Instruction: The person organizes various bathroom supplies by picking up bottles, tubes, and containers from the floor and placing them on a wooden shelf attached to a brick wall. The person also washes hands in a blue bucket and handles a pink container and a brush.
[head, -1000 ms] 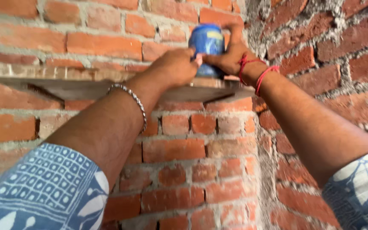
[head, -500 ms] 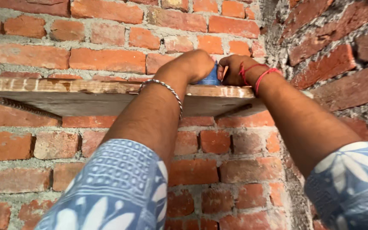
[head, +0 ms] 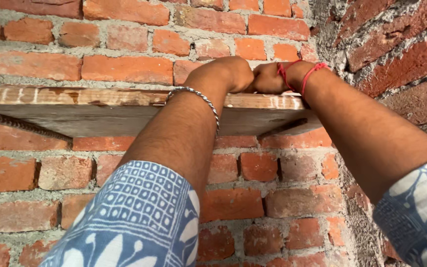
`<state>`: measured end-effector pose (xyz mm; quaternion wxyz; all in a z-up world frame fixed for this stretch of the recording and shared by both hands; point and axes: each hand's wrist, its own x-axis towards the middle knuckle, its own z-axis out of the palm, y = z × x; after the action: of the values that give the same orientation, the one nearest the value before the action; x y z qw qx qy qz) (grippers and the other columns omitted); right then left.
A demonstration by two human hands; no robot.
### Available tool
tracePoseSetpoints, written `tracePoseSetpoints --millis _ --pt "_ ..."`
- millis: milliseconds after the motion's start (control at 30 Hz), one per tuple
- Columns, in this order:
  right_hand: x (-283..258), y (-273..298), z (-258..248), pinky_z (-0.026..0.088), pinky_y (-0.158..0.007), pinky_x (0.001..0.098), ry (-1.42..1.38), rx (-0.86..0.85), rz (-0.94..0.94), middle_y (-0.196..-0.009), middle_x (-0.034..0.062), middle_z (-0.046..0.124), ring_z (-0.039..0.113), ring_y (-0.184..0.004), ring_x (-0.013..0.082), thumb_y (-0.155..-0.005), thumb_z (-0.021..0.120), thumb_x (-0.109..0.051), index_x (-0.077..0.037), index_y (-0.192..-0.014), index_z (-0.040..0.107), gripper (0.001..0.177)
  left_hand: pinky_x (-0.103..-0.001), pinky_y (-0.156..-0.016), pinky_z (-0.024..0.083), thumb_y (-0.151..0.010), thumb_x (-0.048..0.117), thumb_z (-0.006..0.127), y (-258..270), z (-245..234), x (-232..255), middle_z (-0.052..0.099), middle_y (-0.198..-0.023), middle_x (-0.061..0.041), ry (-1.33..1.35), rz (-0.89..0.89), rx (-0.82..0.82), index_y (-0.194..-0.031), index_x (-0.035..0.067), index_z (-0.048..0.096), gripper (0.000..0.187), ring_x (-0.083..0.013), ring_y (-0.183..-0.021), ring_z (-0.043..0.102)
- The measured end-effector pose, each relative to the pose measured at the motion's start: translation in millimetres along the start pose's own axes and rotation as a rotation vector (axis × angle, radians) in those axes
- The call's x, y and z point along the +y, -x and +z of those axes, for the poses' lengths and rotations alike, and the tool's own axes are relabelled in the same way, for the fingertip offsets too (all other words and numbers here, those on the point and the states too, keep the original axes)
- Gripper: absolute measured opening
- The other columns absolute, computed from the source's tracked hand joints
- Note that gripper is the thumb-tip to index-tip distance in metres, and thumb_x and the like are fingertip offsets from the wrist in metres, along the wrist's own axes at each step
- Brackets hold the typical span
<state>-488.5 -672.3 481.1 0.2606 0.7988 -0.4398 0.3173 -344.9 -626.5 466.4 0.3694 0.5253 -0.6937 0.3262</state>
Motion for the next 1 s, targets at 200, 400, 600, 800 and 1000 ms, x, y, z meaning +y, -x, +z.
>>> tracePoseSetpoints --millis 200,400,600,800,1000 --pt "22.7 -28.6 9.4 0.049 -0.099 0.0403 -0.010 -0.029 -0.067 -0.119 0.0134 0.077 0.068 -0.110 0.0225 -0.093 0.062 -0.035 -0.007 -0.121 0.073 0.041 -0.048 -0.105 0.048 -0.093 0.025 0.054 4.1 -0.3 2.3 0.064 -0.135 -0.020 -0.021 -0.005 -0.046 -0.123 0.005 0.070 0.039 -0.0353 -0.124 0.063" --pt "19.3 -2.6 6.1 0.045 -0.104 0.0416 -0.077 -0.028 0.061 -0.127 0.0069 0.072 0.063 -0.117 0.0223 -0.092 0.062 -0.047 -0.017 -0.125 0.076 0.047 -0.047 -0.105 0.047 -0.092 0.031 0.060 17.4 -10.3 1.9 0.064 -0.136 -0.017 -0.050 -0.003 -0.084 -0.124 0.007 0.070 0.041 -0.0342 -0.125 0.062" --pt "4.8 27.1 2.7 0.048 -0.098 0.0463 0.035 0.066 0.182 -0.123 0.0156 0.071 0.064 -0.111 0.0304 -0.094 0.065 -0.061 -0.008 -0.121 0.074 0.060 -0.047 -0.102 0.049 -0.091 0.029 0.059 19.0 -7.8 -2.1 0.066 -0.131 -0.017 -0.068 -0.029 -0.034 -0.123 0.008 0.069 0.039 -0.0349 -0.121 0.064" --pt "10.0 27.2 2.4 0.056 -0.076 0.0359 -0.289 0.478 -0.285 -0.087 0.0102 0.077 0.071 -0.079 0.0197 -0.091 0.069 -0.030 -0.008 -0.100 0.080 0.026 -0.048 -0.098 0.052 -0.091 0.027 0.059 33.6 -15.9 7.0 0.067 -0.127 -0.018 -0.049 -0.059 0.189 -0.122 0.010 0.069 0.037 -0.0357 -0.117 0.066" --pt "-10.6 60.3 -23.3 0.059 -0.075 0.0320 -0.237 0.823 -0.677 -0.090 0.0115 0.072 0.071 -0.079 0.0185 -0.101 0.072 -0.026 -0.002 -0.095 0.076 0.024 -0.050 -0.092 0.052 -0.095 0.025 0.053 80.3 -42.3 16.1 0.074 -0.103 -0.018 -0.088 0.070 0.464 -0.107 0.012 0.073 0.026 -0.0382 -0.099 0.070"
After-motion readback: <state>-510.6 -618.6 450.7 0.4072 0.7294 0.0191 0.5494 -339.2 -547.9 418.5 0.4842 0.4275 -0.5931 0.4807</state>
